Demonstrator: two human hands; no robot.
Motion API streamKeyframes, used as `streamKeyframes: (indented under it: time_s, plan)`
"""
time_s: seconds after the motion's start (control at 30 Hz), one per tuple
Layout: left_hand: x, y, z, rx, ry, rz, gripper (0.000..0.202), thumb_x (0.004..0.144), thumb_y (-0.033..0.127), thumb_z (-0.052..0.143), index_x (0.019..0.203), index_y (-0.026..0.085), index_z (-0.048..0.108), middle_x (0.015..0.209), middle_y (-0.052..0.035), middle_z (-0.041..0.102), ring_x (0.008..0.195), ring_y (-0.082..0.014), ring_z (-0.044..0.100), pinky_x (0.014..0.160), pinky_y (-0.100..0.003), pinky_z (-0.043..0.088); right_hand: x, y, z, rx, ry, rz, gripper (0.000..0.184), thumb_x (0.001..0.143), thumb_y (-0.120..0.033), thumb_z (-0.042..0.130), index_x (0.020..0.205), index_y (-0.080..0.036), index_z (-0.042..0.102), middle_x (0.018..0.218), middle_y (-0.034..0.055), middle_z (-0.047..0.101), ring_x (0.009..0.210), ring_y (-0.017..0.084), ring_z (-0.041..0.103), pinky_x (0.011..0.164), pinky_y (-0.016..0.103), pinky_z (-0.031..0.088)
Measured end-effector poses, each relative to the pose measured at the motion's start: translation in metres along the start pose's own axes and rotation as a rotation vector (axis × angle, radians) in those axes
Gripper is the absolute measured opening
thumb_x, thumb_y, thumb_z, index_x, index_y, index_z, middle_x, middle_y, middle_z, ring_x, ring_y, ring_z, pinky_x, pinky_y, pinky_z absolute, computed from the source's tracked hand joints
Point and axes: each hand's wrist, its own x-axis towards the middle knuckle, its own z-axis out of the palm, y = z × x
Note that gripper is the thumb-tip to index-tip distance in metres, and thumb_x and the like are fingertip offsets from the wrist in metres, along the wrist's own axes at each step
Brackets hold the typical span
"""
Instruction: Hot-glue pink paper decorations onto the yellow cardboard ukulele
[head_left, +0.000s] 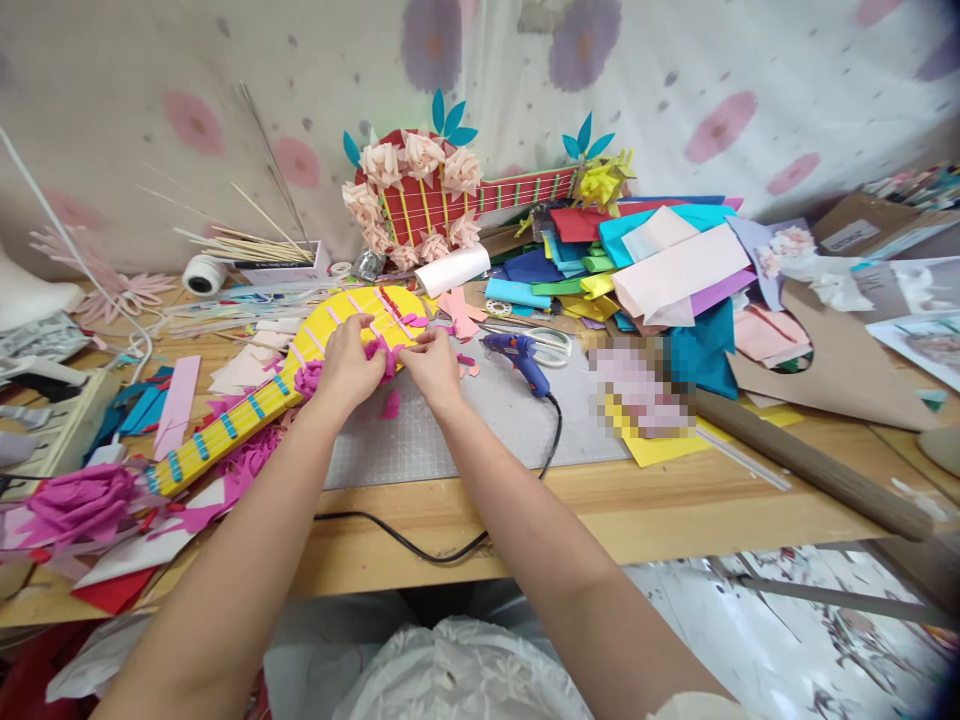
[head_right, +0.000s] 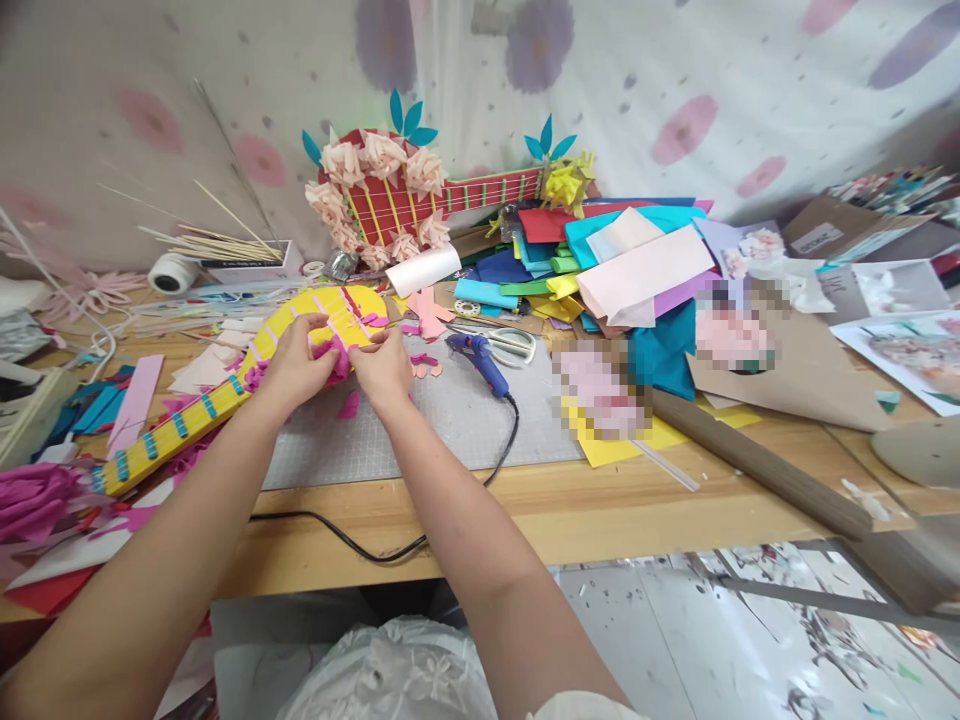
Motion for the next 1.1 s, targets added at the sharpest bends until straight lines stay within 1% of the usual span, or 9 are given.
streamKeyframes:
  time_s: [0.17,0.3,0.53,0.67,0.73,0.8,0.9,1.0,1.1]
  plan:
    - [0.001,-0.001,-0.001,0.003,0.006,-0.003,0.038,0.073,0.02,0.053,0.111,0.02,0.048,0.121,-0.0099,0.055,0.119,-0.0254,0.048,0.104,-0.042,0.035,0.011,0.013,0.01,0.082,-0.03,-0.008,0.035,0.062,-0.034,0.064,0.087,-0.023,0.042,0.079,-0.003,0.063,0.082,0.018,0.063,0.072,0.034,0.049]
    - [0.002,-0.003,0.0,0.001,0.019,0.005,0.038,0.072,0.02,0.054,0.11,0.021,0.049,0.119,-0.0101,0.056,0.117,-0.0269,0.049,0.103,-0.043,0.036,0.012,0.016,0.012,0.103,-0.031,-0.006,0.037,0.059,-0.036,0.064,0.086,-0.023,0.042,0.08,-0.0025,0.062,0.081,0.018,0.063,0.071,0.034,0.05]
    - [0.001,-0.003,0.001,-0.004,0.024,0.003,0.038,0.072,0.019,0.054,0.109,0.021,0.049,0.117,-0.0095,0.056,0.117,-0.0267,0.049,0.103,-0.044,0.036,0.01,0.013,0.007,0.141,-0.054,-0.003,0.037,0.06,-0.035,0.063,0.087,-0.023,0.042,0.082,-0.0011,0.062,0.082,0.017,0.063,0.07,0.032,0.05]
    - [0.0,-0.004,0.0,0.007,0.014,0.01,0.038,0.072,0.02,0.054,0.11,0.022,0.049,0.117,-0.01,0.056,0.117,-0.0269,0.049,0.102,-0.045,0.037,0.01,0.012,-0.002,0.191,-0.116,-0.011,0.03,0.063,-0.029,0.059,0.085,-0.022,0.04,0.079,-0.0015,0.063,0.075,0.016,0.063,0.066,0.03,0.049]
    - [0.0,-0.004,0.0,0.005,0.017,0.016,0.038,0.072,0.02,0.054,0.11,0.022,0.049,0.117,-0.0101,0.056,0.116,-0.0269,0.05,0.101,-0.045,0.038,0.009,0.012,-0.006,0.197,-0.169,-0.055,0.026,0.065,-0.022,0.056,0.085,-0.023,0.039,0.077,-0.0026,0.063,0.075,0.015,0.063,0.067,0.03,0.049]
    - [0.0,-0.005,0.001,0.004,0.021,0.017,0.038,0.073,0.02,0.054,0.11,0.022,0.05,0.117,-0.0103,0.056,0.115,-0.0268,0.05,0.1,-0.045,0.039,0.009,0.013,-0.008,0.162,-0.205,-0.155,0.025,0.066,-0.016,0.052,0.086,-0.023,0.039,0.077,-0.0037,0.065,0.076,0.014,0.063,0.071,0.03,0.049]
    - [0.001,-0.005,0.002,0.01,0.025,0.021,0.038,0.073,0.02,0.053,0.111,0.02,0.049,0.117,-0.0113,0.056,0.115,-0.0271,0.05,0.1,-0.045,0.038,0.007,0.013,-0.008,0.022,-0.204,-0.298,0.027,0.067,-0.013,0.053,0.089,-0.023,0.041,0.08,-0.0041,0.066,0.077,0.014,0.063,0.077,0.033,0.048]
    - [0.001,-0.004,0.002,0.015,0.032,0.026,0.038,0.073,0.02,0.054,0.111,0.02,0.05,0.119,-0.0107,0.056,0.116,-0.0268,0.05,0.101,-0.044,0.037,0.005,0.01,-0.006,-0.102,-0.175,-0.356,0.025,0.069,-0.015,0.055,0.09,-0.024,0.044,0.082,-0.0035,0.067,0.078,0.015,0.064,0.077,0.034,0.048]
    - [0.001,-0.004,0.0,0.023,0.033,0.027,0.036,0.074,0.021,0.053,0.11,0.02,0.05,0.12,-0.0111,0.057,0.117,-0.027,0.049,0.102,-0.044,0.036,0.002,0.007,-0.005,-0.127,-0.163,-0.363,0.022,0.071,-0.015,0.054,0.088,-0.024,0.045,0.081,-0.0029,0.067,0.077,0.016,0.064,0.076,0.035,0.048]
